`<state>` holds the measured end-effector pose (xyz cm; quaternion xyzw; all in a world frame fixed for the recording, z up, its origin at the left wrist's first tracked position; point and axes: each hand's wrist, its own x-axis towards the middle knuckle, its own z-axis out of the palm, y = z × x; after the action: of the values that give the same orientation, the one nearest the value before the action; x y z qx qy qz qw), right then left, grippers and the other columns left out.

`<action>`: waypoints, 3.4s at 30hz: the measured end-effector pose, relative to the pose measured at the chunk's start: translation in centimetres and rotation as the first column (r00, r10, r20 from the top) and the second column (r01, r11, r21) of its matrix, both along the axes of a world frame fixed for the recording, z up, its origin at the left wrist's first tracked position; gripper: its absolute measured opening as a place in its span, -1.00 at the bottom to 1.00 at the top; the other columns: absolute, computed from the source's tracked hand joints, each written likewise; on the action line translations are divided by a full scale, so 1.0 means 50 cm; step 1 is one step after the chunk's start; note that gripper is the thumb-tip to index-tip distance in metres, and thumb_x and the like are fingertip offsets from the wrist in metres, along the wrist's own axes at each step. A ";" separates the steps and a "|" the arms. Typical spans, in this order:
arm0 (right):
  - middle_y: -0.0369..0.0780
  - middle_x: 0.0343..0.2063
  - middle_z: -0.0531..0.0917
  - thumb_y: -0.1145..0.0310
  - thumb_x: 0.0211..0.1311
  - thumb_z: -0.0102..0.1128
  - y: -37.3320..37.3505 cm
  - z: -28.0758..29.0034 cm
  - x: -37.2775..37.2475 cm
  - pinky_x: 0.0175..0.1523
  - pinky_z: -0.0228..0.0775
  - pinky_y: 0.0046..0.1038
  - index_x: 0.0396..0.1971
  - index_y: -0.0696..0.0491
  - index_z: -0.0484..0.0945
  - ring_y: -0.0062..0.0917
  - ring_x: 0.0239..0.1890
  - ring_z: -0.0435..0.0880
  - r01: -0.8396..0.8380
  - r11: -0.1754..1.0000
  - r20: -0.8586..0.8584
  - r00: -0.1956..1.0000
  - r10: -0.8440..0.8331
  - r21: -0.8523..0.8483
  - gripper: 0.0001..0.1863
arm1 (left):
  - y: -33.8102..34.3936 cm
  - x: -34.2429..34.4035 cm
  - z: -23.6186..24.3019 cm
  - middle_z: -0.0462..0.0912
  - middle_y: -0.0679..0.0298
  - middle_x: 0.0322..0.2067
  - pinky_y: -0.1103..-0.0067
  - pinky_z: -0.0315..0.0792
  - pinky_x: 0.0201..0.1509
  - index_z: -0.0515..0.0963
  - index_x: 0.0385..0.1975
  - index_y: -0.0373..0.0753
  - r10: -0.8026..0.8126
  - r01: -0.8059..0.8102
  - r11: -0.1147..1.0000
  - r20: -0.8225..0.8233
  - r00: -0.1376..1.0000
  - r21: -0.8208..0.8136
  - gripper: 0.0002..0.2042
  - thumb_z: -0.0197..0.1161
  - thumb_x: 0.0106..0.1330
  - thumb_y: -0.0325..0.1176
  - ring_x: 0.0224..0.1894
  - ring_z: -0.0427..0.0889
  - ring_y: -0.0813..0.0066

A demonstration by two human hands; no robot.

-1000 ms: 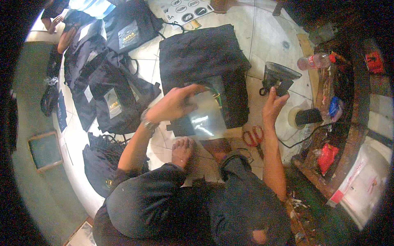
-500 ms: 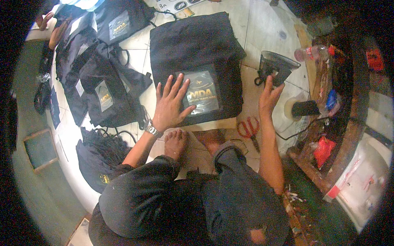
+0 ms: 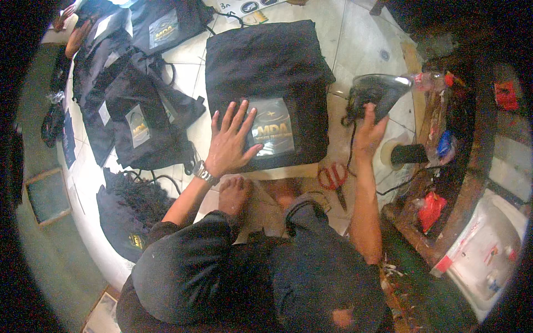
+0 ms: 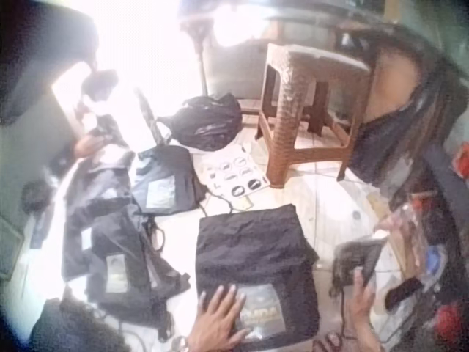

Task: The person sits on the floor and uses a handheld iron to press a logo patch onto a black drawstring bag. They repeatedly position the patch, apply the iron, and smooth the area with their hands. Several similar bags are visible nearby.

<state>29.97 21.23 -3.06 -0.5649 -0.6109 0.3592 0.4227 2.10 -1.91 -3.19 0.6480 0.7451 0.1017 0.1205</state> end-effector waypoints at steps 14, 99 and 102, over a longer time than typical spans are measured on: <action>-0.39 -0.64 0.44 -0.10 0.55 0.05 -0.093 0.271 -0.149 -0.57 0.25 -0.55 -0.17 0.09 0.49 -0.71 -0.67 0.42 -0.440 0.650 0.036 0.811 0.583 -0.620 -0.52 | -0.003 0.000 0.004 -0.01 0.24 0.61 -0.03 -0.33 0.62 0.09 0.59 0.00 0.022 -0.023 1.000 0.019 1.000 0.021 -0.12 0.06 0.36 0.36 0.64 -0.11 0.13; 0.41 -0.36 0.61 -0.02 0.54 0.00 -0.271 0.162 -0.267 -0.03 0.47 0.10 -0.12 0.48 0.46 0.35 -0.12 0.62 -0.570 0.683 0.325 0.607 0.725 -0.458 -0.34 | 0.467 -0.108 -0.042 0.64 0.03 -0.28 0.20 0.53 0.06 0.61 -0.30 -0.28 -0.631 0.704 0.691 0.337 0.698 -0.164 -0.45 0.69 -0.27 -0.13 -0.07 0.63 -0.07; 0.40 -0.31 0.62 -0.05 0.53 -0.01 -0.291 0.159 -0.247 0.04 0.46 0.14 0.03 0.44 0.42 0.33 -0.10 0.63 -0.559 0.634 0.282 0.589 0.757 -0.534 -0.32 | 0.461 -0.110 -0.036 0.63 0.05 -0.29 0.20 0.53 0.06 0.62 -0.27 -0.27 -0.626 0.696 0.696 0.325 0.709 -0.177 -0.45 0.70 -0.28 -0.15 -0.06 0.63 -0.06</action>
<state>17.63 6.67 4.91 -0.4329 -0.7786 0.4531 -0.0331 -3.40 21.13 -5.01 0.8316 0.4459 0.0194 0.3306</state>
